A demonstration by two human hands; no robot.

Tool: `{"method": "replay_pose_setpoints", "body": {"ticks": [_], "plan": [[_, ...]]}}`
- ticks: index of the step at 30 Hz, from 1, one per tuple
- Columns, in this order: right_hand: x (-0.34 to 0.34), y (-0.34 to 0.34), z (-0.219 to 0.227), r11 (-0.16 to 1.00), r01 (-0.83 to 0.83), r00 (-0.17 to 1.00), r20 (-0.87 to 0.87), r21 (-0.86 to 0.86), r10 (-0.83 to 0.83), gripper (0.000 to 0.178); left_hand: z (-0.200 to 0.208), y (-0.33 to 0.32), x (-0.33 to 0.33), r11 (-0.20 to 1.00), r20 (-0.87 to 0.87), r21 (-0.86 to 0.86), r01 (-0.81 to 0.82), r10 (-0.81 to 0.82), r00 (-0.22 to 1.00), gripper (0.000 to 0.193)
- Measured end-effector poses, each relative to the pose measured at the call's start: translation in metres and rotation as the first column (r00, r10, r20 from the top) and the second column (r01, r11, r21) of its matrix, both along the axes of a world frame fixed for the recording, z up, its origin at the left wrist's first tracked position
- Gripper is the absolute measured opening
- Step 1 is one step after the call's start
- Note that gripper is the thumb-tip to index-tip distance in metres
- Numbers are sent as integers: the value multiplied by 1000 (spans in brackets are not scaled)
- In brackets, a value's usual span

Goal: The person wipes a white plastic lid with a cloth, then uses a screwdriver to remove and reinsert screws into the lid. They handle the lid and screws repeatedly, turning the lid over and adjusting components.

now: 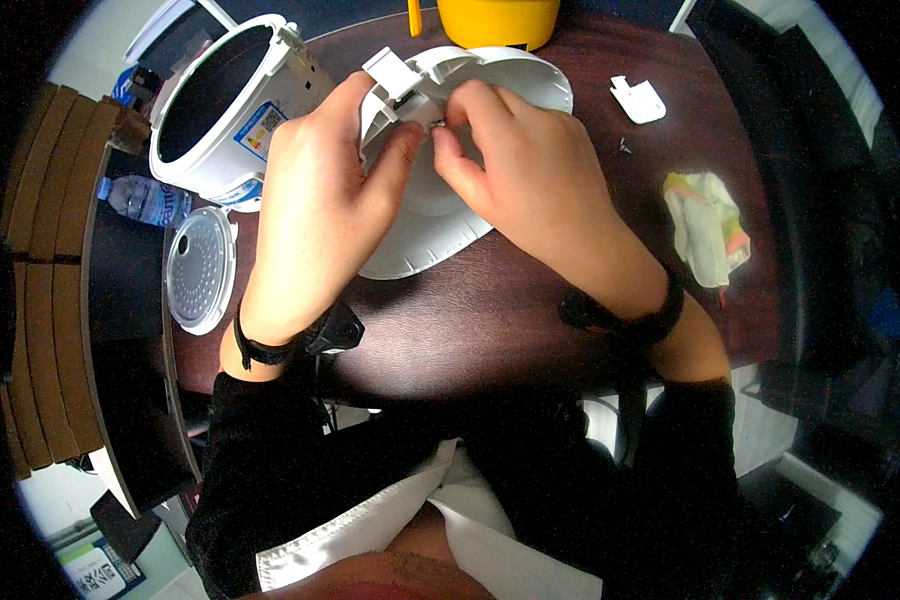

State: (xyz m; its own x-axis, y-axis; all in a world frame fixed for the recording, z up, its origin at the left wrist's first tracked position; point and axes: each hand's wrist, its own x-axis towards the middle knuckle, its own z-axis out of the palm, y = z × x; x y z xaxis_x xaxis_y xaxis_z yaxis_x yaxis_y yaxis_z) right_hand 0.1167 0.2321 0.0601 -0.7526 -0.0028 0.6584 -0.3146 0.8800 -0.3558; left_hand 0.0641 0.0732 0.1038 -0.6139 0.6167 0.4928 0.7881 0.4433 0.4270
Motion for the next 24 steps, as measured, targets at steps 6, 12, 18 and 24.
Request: {"method": "replay_pose_setpoints", "body": {"ticks": [6, 12, 18, 24], "plan": [[-2, 3, -4, 997, -40, 998, -53, -60, 37, 16, -1, 2, -2, 999, -7, 37, 15, -14, 1000, 13], [2, 8, 4, 994, -58, 997, 40, -95, 62, 12, -1, -1, -4, 1000, -9, 9, -14, 14, 1000, 14], [0, 11, -1, 983, -113, 988, 90, -146, 127, 13, 1, 1, -3, 1000, 8, 15, -16, 16, 1000, 15], [-1, 10, -2, 982, -118, 989, 71, -146, 129, 14, 0, 1, -3, 1000, -32, 20, -12, 13, 999, 16]]}}
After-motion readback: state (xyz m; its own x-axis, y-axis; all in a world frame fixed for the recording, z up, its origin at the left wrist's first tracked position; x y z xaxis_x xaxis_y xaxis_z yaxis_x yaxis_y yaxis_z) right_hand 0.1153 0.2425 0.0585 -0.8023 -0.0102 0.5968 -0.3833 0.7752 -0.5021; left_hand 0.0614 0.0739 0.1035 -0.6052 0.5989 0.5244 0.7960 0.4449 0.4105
